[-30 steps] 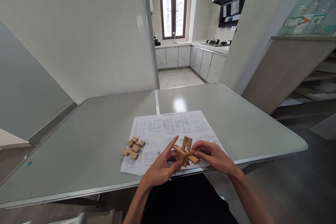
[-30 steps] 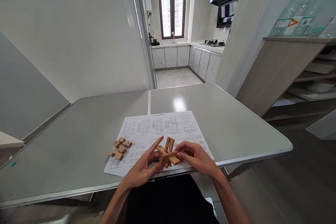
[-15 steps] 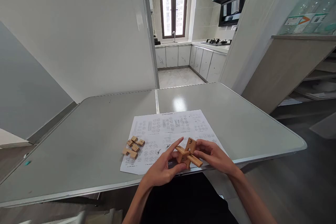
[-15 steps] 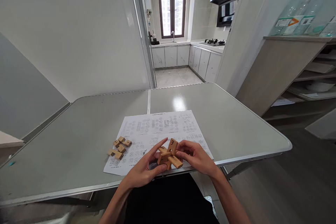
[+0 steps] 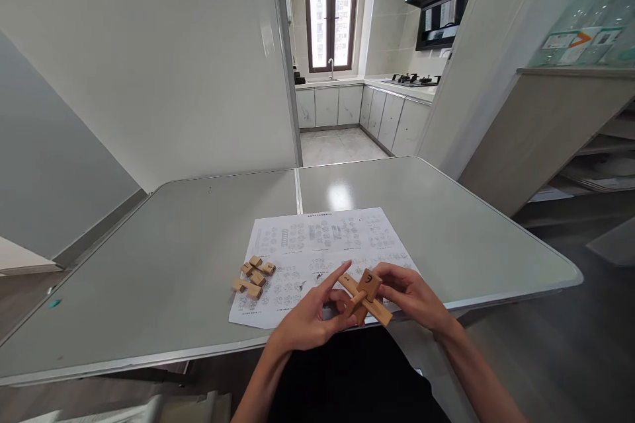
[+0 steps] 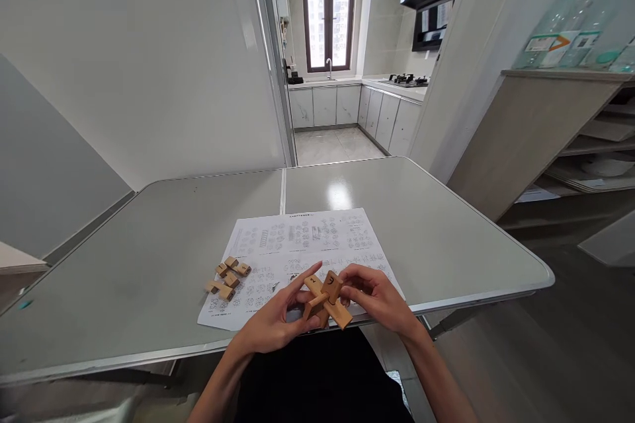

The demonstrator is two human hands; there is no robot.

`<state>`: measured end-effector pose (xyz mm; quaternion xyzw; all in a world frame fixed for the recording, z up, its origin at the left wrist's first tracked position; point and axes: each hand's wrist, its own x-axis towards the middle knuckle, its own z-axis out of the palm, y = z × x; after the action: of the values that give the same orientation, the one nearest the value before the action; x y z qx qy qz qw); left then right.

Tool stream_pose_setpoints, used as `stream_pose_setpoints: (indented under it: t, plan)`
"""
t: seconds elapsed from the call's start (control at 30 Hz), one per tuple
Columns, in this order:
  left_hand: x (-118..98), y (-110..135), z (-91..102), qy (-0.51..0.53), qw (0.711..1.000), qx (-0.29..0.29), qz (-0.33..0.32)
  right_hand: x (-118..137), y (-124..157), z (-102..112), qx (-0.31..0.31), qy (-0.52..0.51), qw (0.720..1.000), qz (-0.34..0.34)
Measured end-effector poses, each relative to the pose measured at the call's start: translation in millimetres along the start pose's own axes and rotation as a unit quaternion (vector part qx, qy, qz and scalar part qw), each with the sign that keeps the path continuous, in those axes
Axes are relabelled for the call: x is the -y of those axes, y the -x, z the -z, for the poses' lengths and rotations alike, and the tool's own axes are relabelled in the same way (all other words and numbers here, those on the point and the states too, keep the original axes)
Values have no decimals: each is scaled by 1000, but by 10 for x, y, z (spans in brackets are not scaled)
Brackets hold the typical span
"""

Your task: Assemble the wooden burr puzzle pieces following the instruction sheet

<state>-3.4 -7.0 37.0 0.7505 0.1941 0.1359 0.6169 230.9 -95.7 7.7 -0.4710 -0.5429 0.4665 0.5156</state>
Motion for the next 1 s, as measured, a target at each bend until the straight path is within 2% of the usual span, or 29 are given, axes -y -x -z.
stream_pose_setpoints:
  t: [0.13,0.23,0.4,0.5,0.63,0.83,1.0]
  plan:
    - [-2,9,5,-3,1000,-1,3,16,3,-2,4,-6,1000,-16]
    - [-3,17,-6,10,1000,-20,4,36,-6,20,-22,12,999,-39]
    - [29,20,-28,30,999,-32,8,28,-105,221,-169,74,982,-47]
    - [51,14,-39,28,999,-40,13,-21,-212,420,-252,118,959,-59]
    - [43,7,-64,-6,999,-43,0,-161,-374,665,-342,195,915,-87]
    - [5,15,-85,-19,998,-51,-3,-375,-623,877,-371,184,905,-93]
    - [-3,29,-82,-18,998,-58,0,-428,-802,958,-383,162,905,-91]
